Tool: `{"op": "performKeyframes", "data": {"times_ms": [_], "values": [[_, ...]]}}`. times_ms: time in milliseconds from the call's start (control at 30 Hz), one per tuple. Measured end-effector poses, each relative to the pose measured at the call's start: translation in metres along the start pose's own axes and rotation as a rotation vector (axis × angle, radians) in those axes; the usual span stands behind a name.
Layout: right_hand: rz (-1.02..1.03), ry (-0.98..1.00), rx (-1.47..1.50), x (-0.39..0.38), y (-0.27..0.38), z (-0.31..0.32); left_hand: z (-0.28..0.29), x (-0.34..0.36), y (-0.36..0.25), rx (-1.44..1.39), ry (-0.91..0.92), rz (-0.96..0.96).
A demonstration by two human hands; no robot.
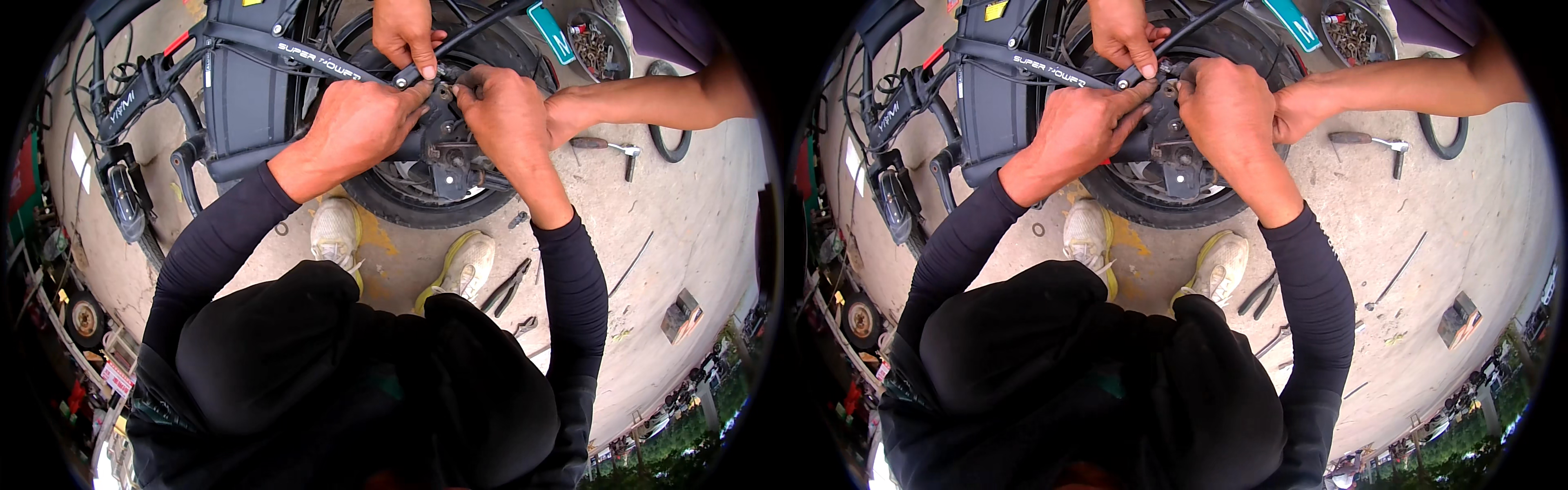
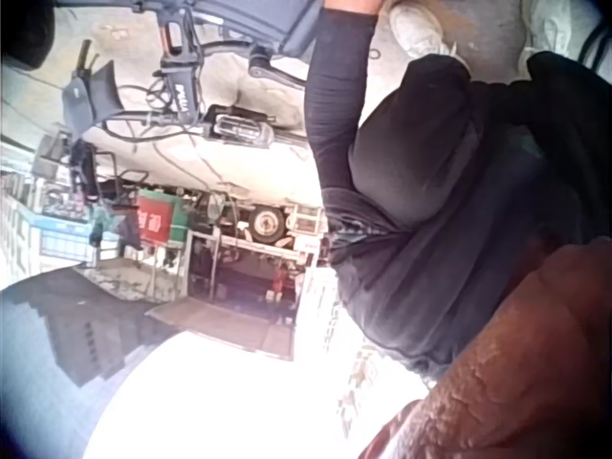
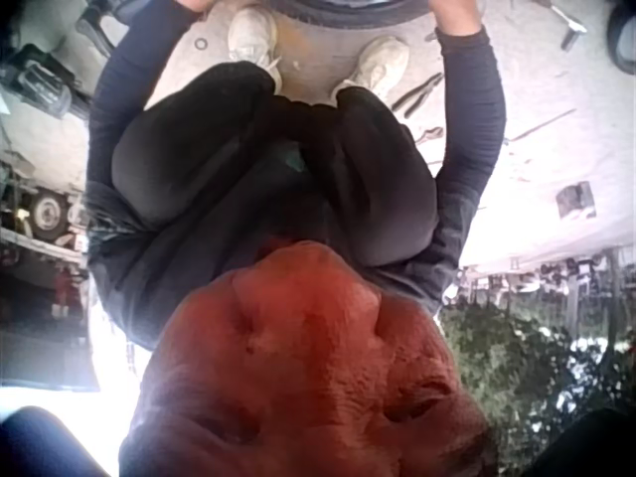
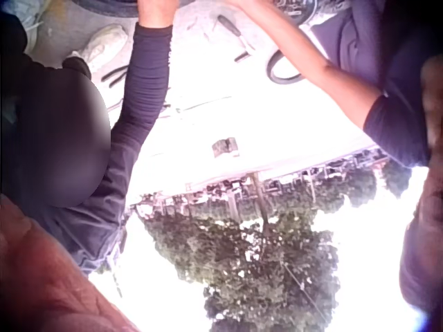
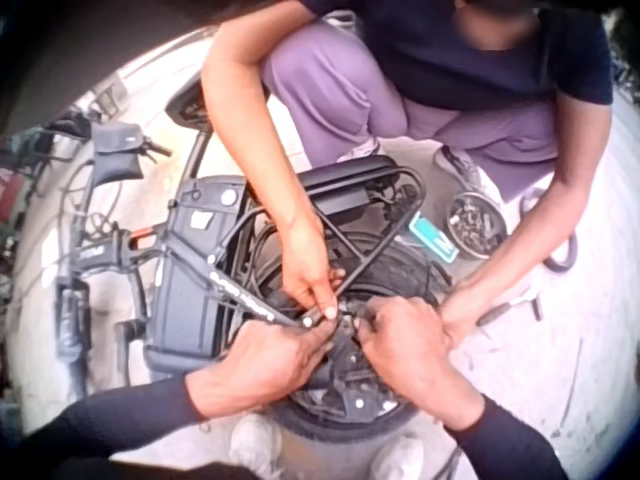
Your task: The person uses an Allen key to tighten bolts on the rear brake caliper of an electric bicycle. They work alongside another person who assists by holding the brake cable and stabilizing the wheel.
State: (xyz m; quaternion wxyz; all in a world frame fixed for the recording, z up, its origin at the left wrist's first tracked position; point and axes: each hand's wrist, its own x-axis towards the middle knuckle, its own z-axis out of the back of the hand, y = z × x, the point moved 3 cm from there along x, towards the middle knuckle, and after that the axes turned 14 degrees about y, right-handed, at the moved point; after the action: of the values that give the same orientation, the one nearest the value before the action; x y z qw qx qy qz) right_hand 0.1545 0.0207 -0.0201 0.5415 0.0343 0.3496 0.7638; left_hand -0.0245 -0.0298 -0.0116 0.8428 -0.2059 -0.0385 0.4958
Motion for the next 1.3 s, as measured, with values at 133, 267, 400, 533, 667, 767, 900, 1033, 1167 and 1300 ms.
{"op": "performKeyframes", "data": {"times_ms": [133, 267, 400, 533, 667, 767, 900, 1033, 1167, 1300], "values": [[-0.007, -0.012, -0.033, 0.001, 0.001, -0.002, 0.001, -0.001, -0.001, 0.01, 0.0, -0.006], [-0.042, -0.014, -0.036, -0.001, 0.003, -0.002, 0.002, 0.0, 0.0, -0.023, -0.004, 0.005], [-0.043, -0.016, 0.007, -0.001, 0.001, -0.002, 0.004, 0.003, 0.002, -0.109, -0.01, 0.039], [-0.032, -0.018, 0.022, -0.001, 0.0, -0.003, -0.003, 0.007, 0.007, -0.294, 0.042, 0.105], [0.003, -0.008, 0.009, 0.0, 0.001, -0.001, -0.004, 0.005, 0.005, -0.467, 0.056, 0.186], [0.039, -0.002, 0.017, 0.001, -0.002, -0.001, -0.007, 0.003, 0.005, -0.446, 0.07, 0.171], [0.043, 0.016, 0.032, 0.001, 0.0, 0.002, 0.0, 0.008, 0.006, -0.572, 0.259, 0.27], [0.032, 0.0, -0.036, -0.002, 0.004, 0.001, 0.005, 0.011, 0.001, -0.795, 0.415, 0.384], [0.038, -0.009, -0.125, -0.006, 0.01, 0.003, 0.01, 0.012, -0.004, -0.833, 0.419, 0.404], [0.177, 0.026, -0.261, -0.003, 0.012, 0.005, -0.002, 0.013, 0.002, -0.819, 0.361, 0.368]]}}
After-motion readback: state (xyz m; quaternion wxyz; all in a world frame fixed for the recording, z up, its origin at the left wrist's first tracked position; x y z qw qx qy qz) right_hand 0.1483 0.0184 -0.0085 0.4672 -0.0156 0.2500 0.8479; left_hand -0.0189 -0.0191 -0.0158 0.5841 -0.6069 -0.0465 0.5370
